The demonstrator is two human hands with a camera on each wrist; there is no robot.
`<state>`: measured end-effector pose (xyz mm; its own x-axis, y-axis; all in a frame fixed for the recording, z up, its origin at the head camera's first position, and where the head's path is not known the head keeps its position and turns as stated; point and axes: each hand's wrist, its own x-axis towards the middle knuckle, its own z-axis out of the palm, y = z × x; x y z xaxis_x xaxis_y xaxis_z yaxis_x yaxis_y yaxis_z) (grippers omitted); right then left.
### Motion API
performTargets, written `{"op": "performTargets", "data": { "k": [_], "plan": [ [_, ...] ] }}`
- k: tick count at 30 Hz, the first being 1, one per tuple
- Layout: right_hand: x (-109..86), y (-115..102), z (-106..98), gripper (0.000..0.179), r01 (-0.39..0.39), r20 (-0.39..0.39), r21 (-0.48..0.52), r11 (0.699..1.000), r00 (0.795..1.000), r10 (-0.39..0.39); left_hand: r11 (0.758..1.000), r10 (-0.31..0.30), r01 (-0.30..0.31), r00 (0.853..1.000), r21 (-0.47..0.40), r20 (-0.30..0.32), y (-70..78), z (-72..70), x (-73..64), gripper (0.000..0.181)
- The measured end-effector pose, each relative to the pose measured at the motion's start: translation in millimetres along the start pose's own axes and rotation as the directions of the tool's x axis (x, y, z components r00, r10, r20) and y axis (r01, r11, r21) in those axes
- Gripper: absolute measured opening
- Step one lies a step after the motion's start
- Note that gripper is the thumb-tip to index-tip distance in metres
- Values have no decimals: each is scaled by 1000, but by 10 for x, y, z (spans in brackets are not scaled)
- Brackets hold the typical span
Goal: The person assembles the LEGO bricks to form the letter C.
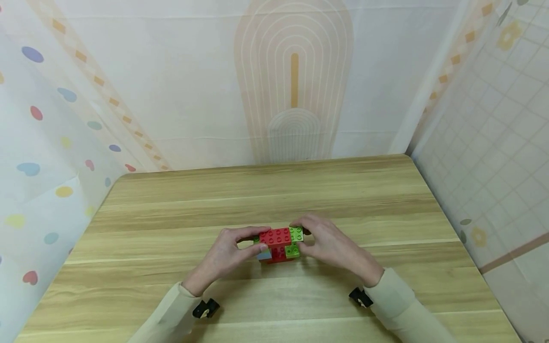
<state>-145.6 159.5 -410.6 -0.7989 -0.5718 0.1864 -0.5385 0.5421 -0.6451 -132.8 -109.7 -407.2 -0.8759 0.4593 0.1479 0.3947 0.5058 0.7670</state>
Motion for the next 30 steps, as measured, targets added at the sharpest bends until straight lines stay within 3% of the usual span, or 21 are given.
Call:
{"op": "performTargets", "data": {
  "k": [6, 15, 24, 30],
  "plan": [
    [8, 7, 30, 43, 6, 20, 12, 1000, 1000, -6, 1000, -3, 3, 1000, -7, 4, 0, 1, -2, 38],
    [31, -14, 74, 45, -57, 71, 76, 995, 996, 51, 1000, 4, -4, 1000, -13, 6, -2, 4, -5, 38],
    [32, 15, 72, 40, -85, 82, 213, 973, 994, 69, 1000, 1, -1, 1000, -22, 5, 0, 9, -9, 38],
    [9, 43, 73, 40, -134, 108, 326, 936, 989, 104, 996, 82, -82, 997, 32, -5, -20, 23, 3, 39]
  ]
}}
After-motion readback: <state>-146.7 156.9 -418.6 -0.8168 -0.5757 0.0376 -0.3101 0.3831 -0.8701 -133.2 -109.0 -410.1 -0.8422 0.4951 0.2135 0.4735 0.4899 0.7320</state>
